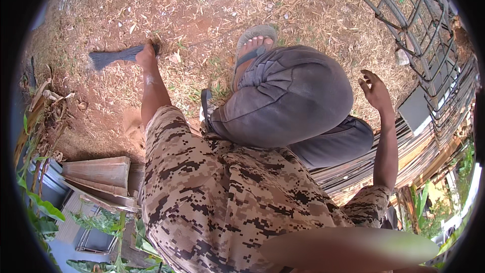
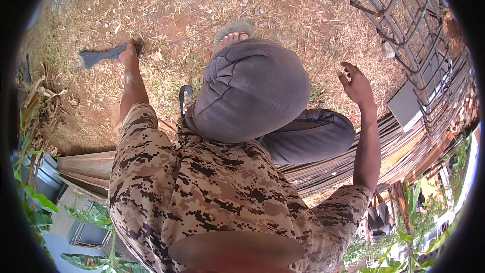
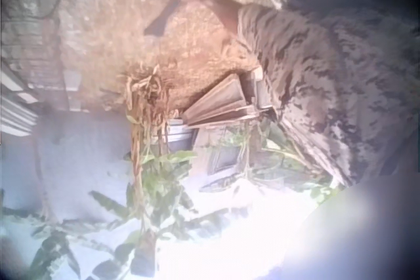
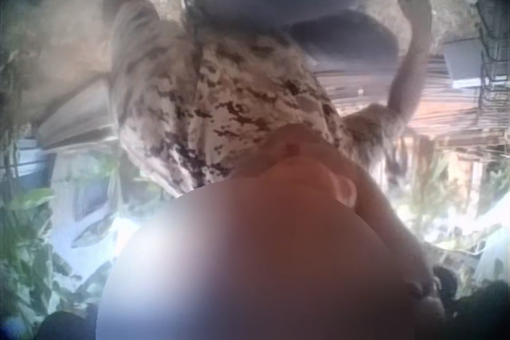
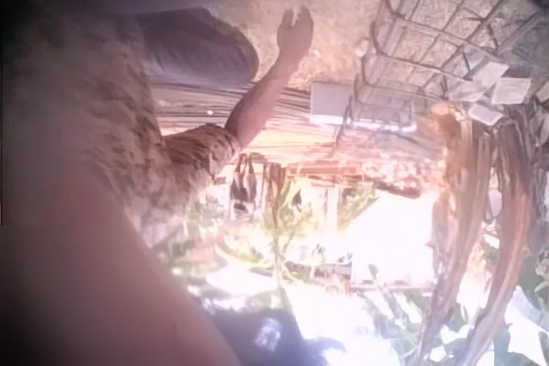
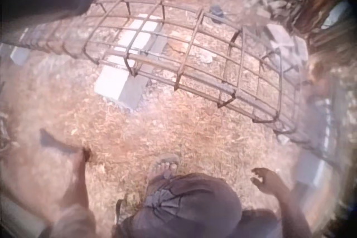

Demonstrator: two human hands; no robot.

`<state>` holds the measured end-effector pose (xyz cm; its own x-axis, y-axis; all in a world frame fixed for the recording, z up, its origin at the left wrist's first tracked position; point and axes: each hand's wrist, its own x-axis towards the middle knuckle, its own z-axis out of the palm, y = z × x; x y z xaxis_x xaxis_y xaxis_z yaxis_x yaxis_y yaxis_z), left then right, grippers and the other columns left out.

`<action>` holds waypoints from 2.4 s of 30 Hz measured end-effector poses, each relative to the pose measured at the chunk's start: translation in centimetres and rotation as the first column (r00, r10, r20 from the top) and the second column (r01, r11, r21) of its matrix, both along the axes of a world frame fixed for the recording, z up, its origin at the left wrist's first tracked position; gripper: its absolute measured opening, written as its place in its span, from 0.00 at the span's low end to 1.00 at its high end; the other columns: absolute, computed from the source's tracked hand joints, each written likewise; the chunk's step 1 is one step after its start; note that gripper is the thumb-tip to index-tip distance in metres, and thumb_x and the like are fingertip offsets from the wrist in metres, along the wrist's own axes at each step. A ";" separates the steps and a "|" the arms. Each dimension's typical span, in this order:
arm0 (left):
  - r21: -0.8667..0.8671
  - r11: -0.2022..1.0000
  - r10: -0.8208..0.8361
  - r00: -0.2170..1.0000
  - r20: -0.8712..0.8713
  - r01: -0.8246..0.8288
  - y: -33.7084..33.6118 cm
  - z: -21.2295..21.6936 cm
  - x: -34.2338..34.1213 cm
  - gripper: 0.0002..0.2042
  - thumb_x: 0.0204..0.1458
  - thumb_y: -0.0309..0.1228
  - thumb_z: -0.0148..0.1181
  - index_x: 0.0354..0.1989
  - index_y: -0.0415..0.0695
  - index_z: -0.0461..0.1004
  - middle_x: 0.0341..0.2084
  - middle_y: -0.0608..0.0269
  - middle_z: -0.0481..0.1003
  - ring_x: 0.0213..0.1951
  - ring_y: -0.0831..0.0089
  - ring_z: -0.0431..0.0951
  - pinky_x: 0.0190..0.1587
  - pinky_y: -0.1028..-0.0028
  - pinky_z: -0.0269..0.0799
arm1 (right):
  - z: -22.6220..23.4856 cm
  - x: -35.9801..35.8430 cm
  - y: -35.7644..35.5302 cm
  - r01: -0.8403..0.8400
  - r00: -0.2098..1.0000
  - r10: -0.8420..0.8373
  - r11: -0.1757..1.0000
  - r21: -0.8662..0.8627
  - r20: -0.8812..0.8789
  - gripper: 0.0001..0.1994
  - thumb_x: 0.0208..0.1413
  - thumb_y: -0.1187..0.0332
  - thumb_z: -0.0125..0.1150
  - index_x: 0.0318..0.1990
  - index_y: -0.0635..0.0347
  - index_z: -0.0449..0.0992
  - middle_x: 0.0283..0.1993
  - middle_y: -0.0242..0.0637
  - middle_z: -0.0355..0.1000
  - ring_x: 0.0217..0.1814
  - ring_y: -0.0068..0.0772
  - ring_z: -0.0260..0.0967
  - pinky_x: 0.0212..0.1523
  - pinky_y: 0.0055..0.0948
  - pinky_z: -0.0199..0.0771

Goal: The person kneels on the ground and uses pliers to twist wire ties around the intersections of a metal grid frame. They repeatedly pick up wire ties, wrap them around the grid, and twist them to secure the structure. The person also moves the grid and handles additional wire ties during the process.

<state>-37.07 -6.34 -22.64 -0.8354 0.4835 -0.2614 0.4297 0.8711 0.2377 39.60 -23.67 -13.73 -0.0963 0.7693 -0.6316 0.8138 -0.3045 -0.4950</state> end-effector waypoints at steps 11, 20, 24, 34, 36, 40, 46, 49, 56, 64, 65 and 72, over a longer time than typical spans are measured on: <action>0.473 0.816 0.071 0.870 0.488 -0.332 -12.8 13.6 8.3 0.10 0.47 0.26 0.65 0.36 0.33 0.77 0.28 0.60 0.77 0.29 0.72 0.77 0.37 0.74 0.73 | -9.5 -37.8 12.8 -0.482 0.799 0.601 0.656 0.582 -0.016 0.13 0.60 0.67 0.52 0.49 0.56 0.79 0.54 0.37 0.72 0.61 0.37 0.63 0.62 0.49 0.61; 0.398 0.757 -0.216 0.376 0.901 -0.518 -10.7 18.7 16.6 0.12 0.57 0.31 0.61 0.47 0.39 0.73 0.38 0.62 0.79 0.41 0.70 0.78 0.50 0.68 0.72 | 0.1 -36.5 17.1 -0.113 0.573 0.179 0.984 0.140 -0.800 0.22 0.56 0.49 0.63 0.52 0.51 0.80 0.51 0.48 0.75 0.47 0.39 0.76 0.48 0.32 0.76; 0.269 0.850 -0.146 0.288 0.946 -0.453 -9.3 15.3 21.0 0.12 0.58 0.32 0.60 0.46 0.39 0.73 0.35 0.61 0.78 0.38 0.70 0.78 0.48 0.68 0.73 | 1.8 -35.5 16.5 -0.224 0.524 0.359 0.933 0.281 -0.773 0.21 0.59 0.52 0.63 0.56 0.51 0.78 0.52 0.41 0.77 0.52 0.37 0.75 0.53 0.34 0.73; 0.283 0.892 -0.149 0.363 0.920 -0.351 -10.6 15.6 22.6 0.15 0.62 0.36 0.55 0.45 0.34 0.73 0.36 0.59 0.77 0.37 0.73 0.76 0.43 0.72 0.71 | -2.0 -37.5 13.8 -0.194 0.423 -0.144 0.950 -0.245 -0.895 0.22 0.56 0.50 0.65 0.47 0.60 0.82 0.37 0.34 0.79 0.40 0.28 0.74 0.41 0.30 0.72; 0.303 0.889 -0.171 0.367 0.914 -0.343 -10.9 15.7 22.8 0.14 0.61 0.35 0.55 0.44 0.35 0.73 0.36 0.59 0.77 0.35 0.73 0.76 0.42 0.72 0.72 | -2.1 -37.7 13.7 -0.217 0.371 -0.045 0.967 -0.133 -0.927 0.21 0.56 0.51 0.66 0.45 0.61 0.82 0.36 0.34 0.77 0.38 0.26 0.72 0.39 0.29 0.71; 0.309 0.879 -0.154 0.399 0.904 -0.363 -11.4 15.6 22.8 0.13 0.61 0.33 0.55 0.44 0.33 0.72 0.34 0.59 0.77 0.34 0.72 0.77 0.38 0.73 0.73 | -3.2 -37.5 14.1 -0.282 0.365 -0.114 0.932 -0.226 -0.924 0.14 0.59 0.58 0.65 0.42 0.60 0.81 0.35 0.30 0.76 0.37 0.23 0.69 0.43 0.27 0.69; 0.279 0.885 -0.128 0.381 0.916 -0.373 -11.1 14.5 23.0 0.11 0.63 0.30 0.52 0.46 0.34 0.71 0.36 0.56 0.76 0.38 0.69 0.77 0.45 0.68 0.74 | -4.7 -37.2 14.2 -0.304 0.374 -0.194 0.898 -0.317 -0.907 0.14 0.59 0.57 0.64 0.41 0.59 0.81 0.35 0.29 0.75 0.35 0.24 0.70 0.43 0.29 0.69; 0.338 0.854 -0.121 0.483 0.867 -0.395 -10.6 13.8 23.8 0.12 0.63 0.29 0.52 0.46 0.32 0.71 0.36 0.55 0.76 0.36 0.68 0.77 0.42 0.68 0.75 | -3.1 -35.8 14.2 -0.214 0.470 -0.038 0.964 -0.156 -0.882 0.17 0.57 0.52 0.65 0.40 0.57 0.81 0.33 0.30 0.74 0.36 0.21 0.69 0.36 0.27 0.68; 0.383 0.823 -0.058 0.608 0.792 -0.420 -8.2 11.6 25.7 0.13 0.55 0.27 0.63 0.42 0.29 0.72 0.33 0.56 0.78 0.30 0.69 0.78 0.35 0.70 0.75 | 1.9 -27.0 17.5 -0.071 0.437 -0.064 0.992 -0.106 -0.897 0.16 0.61 0.58 0.56 0.44 0.61 0.80 0.41 0.33 0.76 0.44 0.27 0.70 0.53 0.31 0.68; 0.284 0.907 -0.002 0.670 0.742 -0.312 -5.3 4.1 24.8 0.24 0.54 0.39 0.66 0.46 0.25 0.71 0.37 0.53 0.77 0.34 0.67 0.76 0.38 0.65 0.72 | 13.7 -10.7 16.5 0.411 -0.256 0.116 0.912 0.000 -0.960 0.10 0.60 0.65 0.43 0.28 0.53 0.66 0.33 0.33 0.66 0.41 0.30 0.66 0.66 0.52 0.62; 0.068 0.984 0.106 0.854 0.509 -0.163 -4.7 4.0 25.0 0.30 0.54 0.45 0.63 0.49 0.25 0.69 0.38 0.52 0.77 0.35 0.66 0.75 0.38 0.62 0.71 | 15.8 -7.9 15.3 0.496 -0.128 0.192 0.862 0.105 -0.973 0.11 0.61 0.64 0.41 0.26 0.50 0.61 0.32 0.31 0.63 0.39 0.27 0.65 0.68 0.57 0.60; 0.725 0.659 -0.707 0.493 0.507 0.200 1.7 17.6 34.4 0.14 0.64 0.35 0.53 0.47 0.35 0.71 0.41 0.51 0.78 0.43 0.70 0.76 0.46 0.71 0.71 | 18.3 -3.1 6.1 0.749 0.045 0.008 0.662 0.038 -0.999 0.14 0.67 0.60 0.49 0.41 0.63 0.74 0.28 0.25 0.60 0.30 0.20 0.54 0.39 0.26 0.60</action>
